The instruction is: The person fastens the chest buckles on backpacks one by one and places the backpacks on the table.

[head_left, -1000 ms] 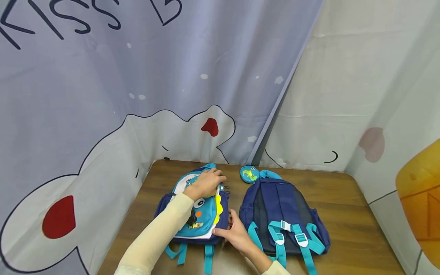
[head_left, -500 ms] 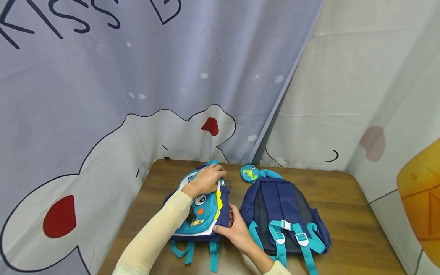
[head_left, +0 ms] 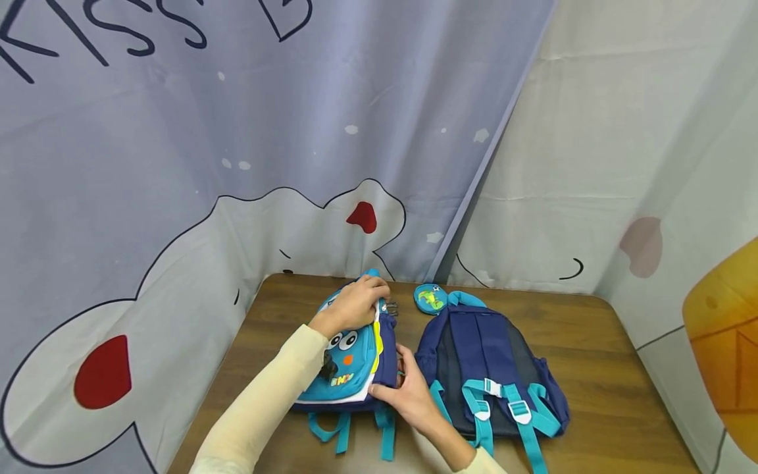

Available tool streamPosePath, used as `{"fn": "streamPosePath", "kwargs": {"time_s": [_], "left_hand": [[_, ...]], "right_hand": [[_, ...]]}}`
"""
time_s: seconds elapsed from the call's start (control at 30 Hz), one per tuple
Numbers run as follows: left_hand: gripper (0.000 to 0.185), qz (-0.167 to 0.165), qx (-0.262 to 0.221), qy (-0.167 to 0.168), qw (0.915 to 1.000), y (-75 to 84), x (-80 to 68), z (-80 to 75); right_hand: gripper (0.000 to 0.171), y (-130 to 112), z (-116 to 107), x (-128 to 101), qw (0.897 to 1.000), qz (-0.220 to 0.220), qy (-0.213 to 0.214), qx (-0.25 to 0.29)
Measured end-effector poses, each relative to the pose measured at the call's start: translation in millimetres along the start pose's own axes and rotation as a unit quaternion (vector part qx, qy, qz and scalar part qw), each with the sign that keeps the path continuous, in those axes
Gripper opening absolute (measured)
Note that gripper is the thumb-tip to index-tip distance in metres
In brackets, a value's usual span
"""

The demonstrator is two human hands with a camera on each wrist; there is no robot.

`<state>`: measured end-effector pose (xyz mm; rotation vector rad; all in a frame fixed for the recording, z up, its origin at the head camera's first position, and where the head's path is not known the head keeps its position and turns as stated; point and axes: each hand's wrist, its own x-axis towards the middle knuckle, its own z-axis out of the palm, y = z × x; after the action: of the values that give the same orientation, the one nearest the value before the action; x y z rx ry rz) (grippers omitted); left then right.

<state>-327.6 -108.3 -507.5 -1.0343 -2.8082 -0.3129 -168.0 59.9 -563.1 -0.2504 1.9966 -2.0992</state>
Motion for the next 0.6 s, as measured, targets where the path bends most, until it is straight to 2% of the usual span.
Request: {"fn": "streamPosePath", "kwargs": {"time_s": [0.27, 0.6], "left_hand": [[0.03, -0.011, -0.028, 0.015, 0.9994, -1.2, -1.3, -4.8], [0.029, -0.008, -0.057, 0.057, 0.9967, 1.6, -1.1, -9.6]], "right_hand": [[0.088, -9, 1, -2, 1.0, -0.01, -0.003, 0.003], [0.084, -18, 0, -5, 0.999, -0.041, 0.009, -0.01]]}}
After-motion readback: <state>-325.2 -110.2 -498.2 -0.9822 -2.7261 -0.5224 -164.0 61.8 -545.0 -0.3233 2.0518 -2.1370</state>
